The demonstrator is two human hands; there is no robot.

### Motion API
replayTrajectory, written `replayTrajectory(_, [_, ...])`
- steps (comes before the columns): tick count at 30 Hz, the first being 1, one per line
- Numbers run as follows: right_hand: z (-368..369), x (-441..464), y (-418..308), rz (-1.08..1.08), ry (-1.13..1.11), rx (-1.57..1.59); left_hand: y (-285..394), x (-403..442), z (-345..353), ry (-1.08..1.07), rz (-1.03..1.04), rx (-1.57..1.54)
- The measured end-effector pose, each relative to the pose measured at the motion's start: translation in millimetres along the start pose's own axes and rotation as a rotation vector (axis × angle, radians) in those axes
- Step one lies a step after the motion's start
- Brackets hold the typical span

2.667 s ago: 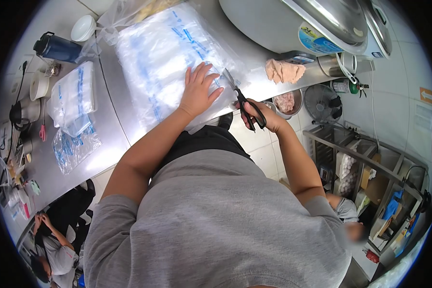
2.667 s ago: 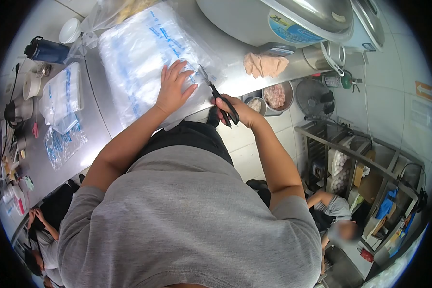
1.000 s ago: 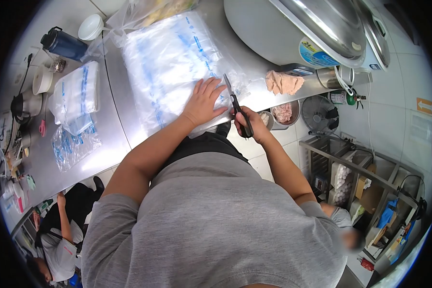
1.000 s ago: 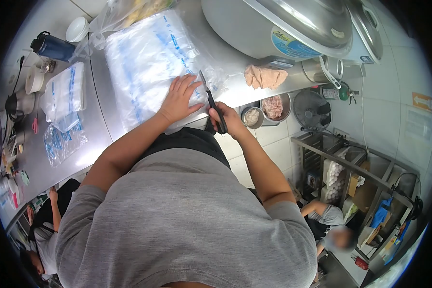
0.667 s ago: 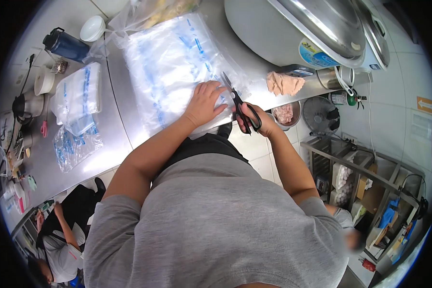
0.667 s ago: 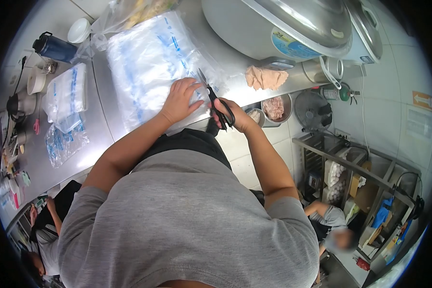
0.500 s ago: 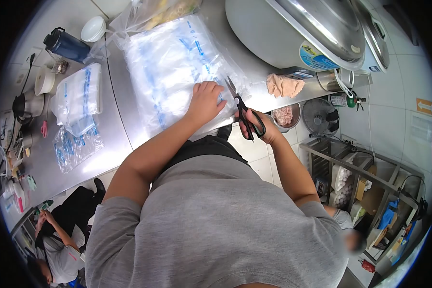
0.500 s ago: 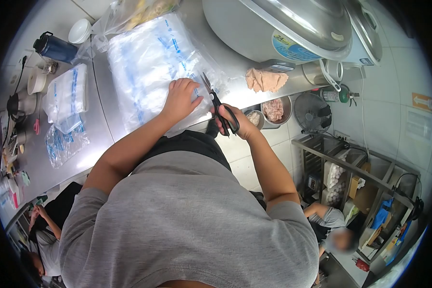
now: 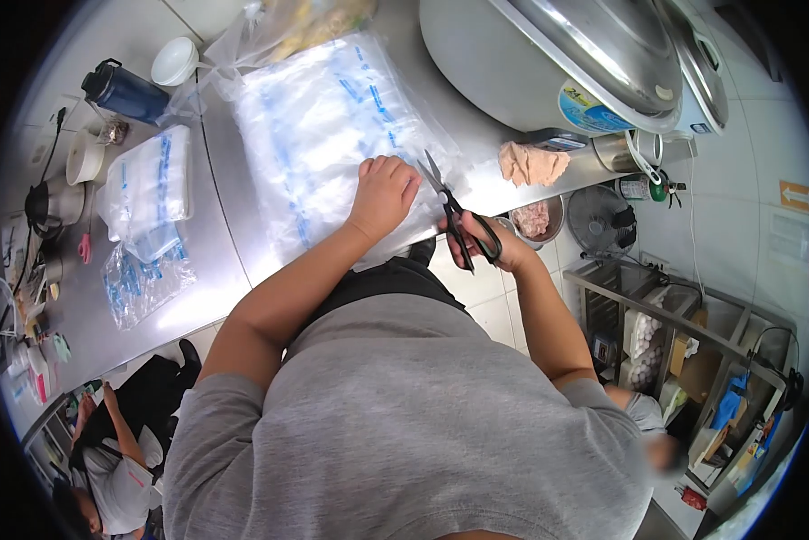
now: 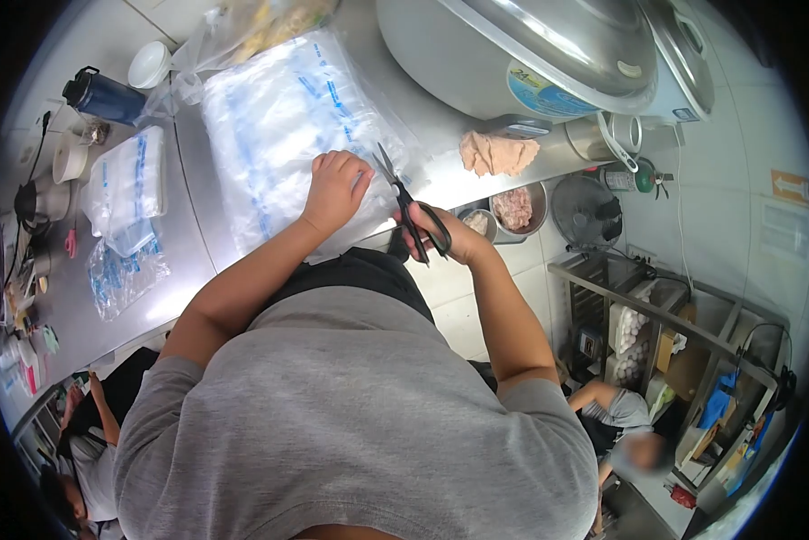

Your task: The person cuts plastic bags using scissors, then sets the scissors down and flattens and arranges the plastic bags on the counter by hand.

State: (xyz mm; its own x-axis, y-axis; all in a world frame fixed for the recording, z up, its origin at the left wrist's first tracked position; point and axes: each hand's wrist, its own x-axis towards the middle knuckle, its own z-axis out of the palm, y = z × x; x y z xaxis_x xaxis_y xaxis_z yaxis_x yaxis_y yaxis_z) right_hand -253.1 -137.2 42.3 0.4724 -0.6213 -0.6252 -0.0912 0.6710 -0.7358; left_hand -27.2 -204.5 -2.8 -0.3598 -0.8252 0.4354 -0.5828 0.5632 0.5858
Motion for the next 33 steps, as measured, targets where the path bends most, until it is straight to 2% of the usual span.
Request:
replayTrajectory(5, [6.7,-23.7,1.3,0.034,-0.046,-0.024,0.0,1.2,-9.3,0.021,-0.144,-0.130])
replayTrajectory(8, [9.1,-10.9,1.8,-0.015,0.004,-0.012,1.5,0.7,-8.3,0.029,-0.095,-0.122])
replayTrajectory(17, [1.5,21.5,-5.6,-0.091,0.094,-0.014,-9.6,-9.2,-8.7,-0.138,0.138,-0.035])
replayTrajectory(25, [9.3,32.7,0.9,-0.124,0.194,0.047,-16.8,-17.8,-3.8,-0.211,0.130,-0.039])
replayTrajectory(33, [-1.0,40.4,-6.7,-0.140,0.164,-0.051,-16.0,-17.9,-4.4,-0.209,0.149,-0.038])
